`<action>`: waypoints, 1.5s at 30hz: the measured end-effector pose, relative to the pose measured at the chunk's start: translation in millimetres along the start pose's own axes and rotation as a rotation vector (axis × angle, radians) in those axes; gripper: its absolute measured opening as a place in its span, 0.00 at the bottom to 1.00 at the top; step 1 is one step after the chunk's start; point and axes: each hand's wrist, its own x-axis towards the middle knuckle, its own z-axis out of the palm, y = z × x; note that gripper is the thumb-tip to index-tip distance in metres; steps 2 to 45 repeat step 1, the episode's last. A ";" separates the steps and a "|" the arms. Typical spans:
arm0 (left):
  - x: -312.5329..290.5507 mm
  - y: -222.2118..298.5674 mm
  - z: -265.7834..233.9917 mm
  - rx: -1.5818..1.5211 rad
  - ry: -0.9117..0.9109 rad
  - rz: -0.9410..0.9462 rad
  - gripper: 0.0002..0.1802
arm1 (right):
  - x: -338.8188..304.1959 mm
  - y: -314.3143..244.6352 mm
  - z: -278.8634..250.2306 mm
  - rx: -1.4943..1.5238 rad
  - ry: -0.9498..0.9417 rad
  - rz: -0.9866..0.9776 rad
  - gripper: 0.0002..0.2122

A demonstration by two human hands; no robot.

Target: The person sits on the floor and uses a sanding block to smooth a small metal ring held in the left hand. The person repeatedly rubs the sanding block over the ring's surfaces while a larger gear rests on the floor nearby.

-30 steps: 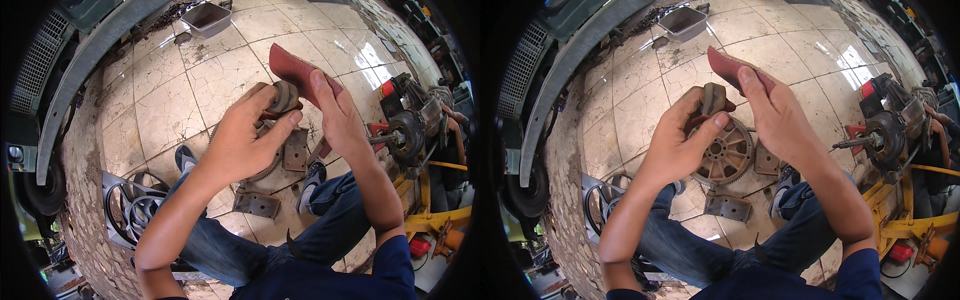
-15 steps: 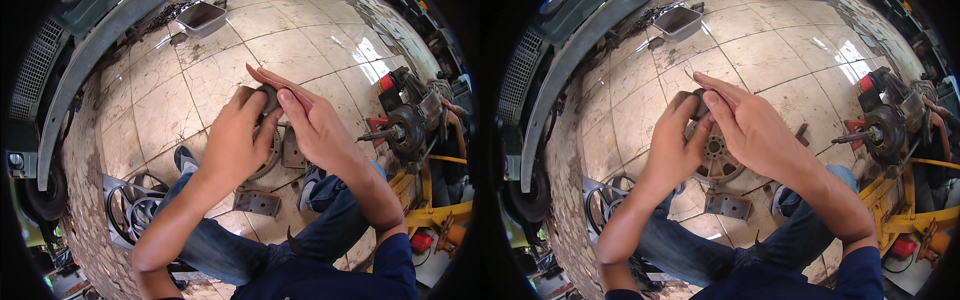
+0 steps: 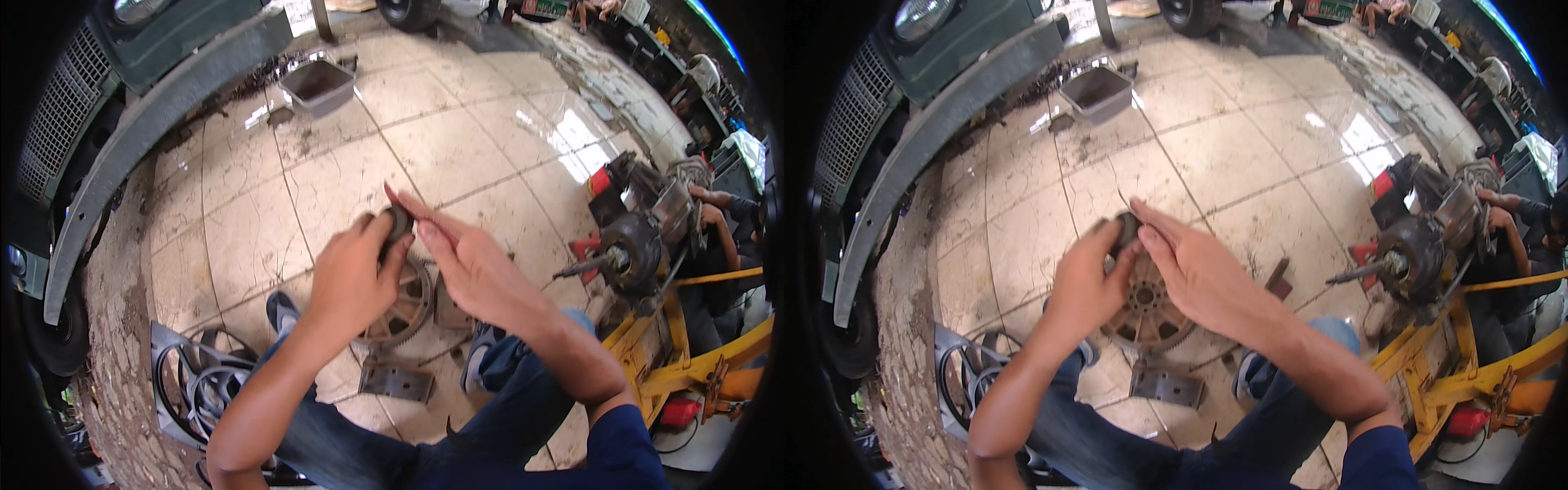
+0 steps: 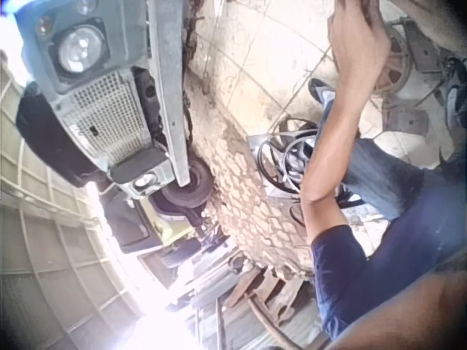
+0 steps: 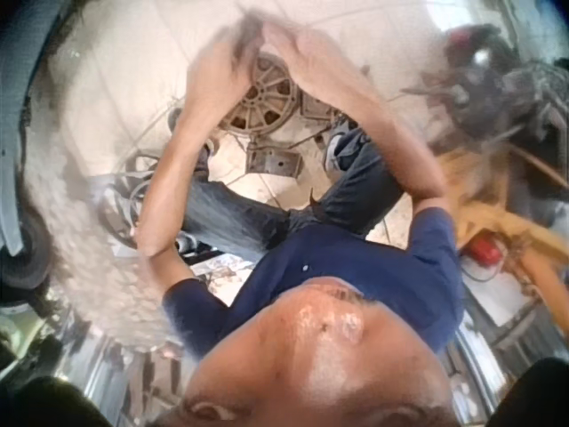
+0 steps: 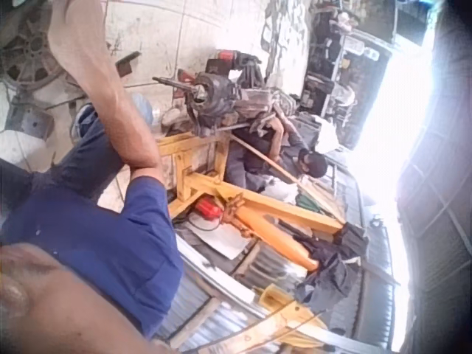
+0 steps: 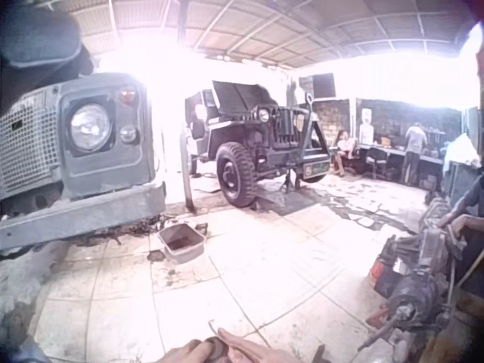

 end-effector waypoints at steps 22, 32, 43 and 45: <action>3.1 -0.9 1.6 -0.001 -0.048 -0.001 0.16 | 1.3 -0.7 -3.9 -0.021 -0.023 0.004 0.21; 3.1 -0.9 1.6 -0.001 -0.048 -0.001 0.16 | 1.3 -0.7 -3.9 -0.021 -0.023 0.004 0.21; 3.1 -0.9 1.6 -0.001 -0.048 -0.001 0.16 | 1.3 -0.7 -3.9 -0.021 -0.023 0.004 0.21; 3.1 -0.9 1.6 -0.001 -0.048 -0.001 0.16 | 1.3 -0.7 -3.9 -0.021 -0.023 0.004 0.21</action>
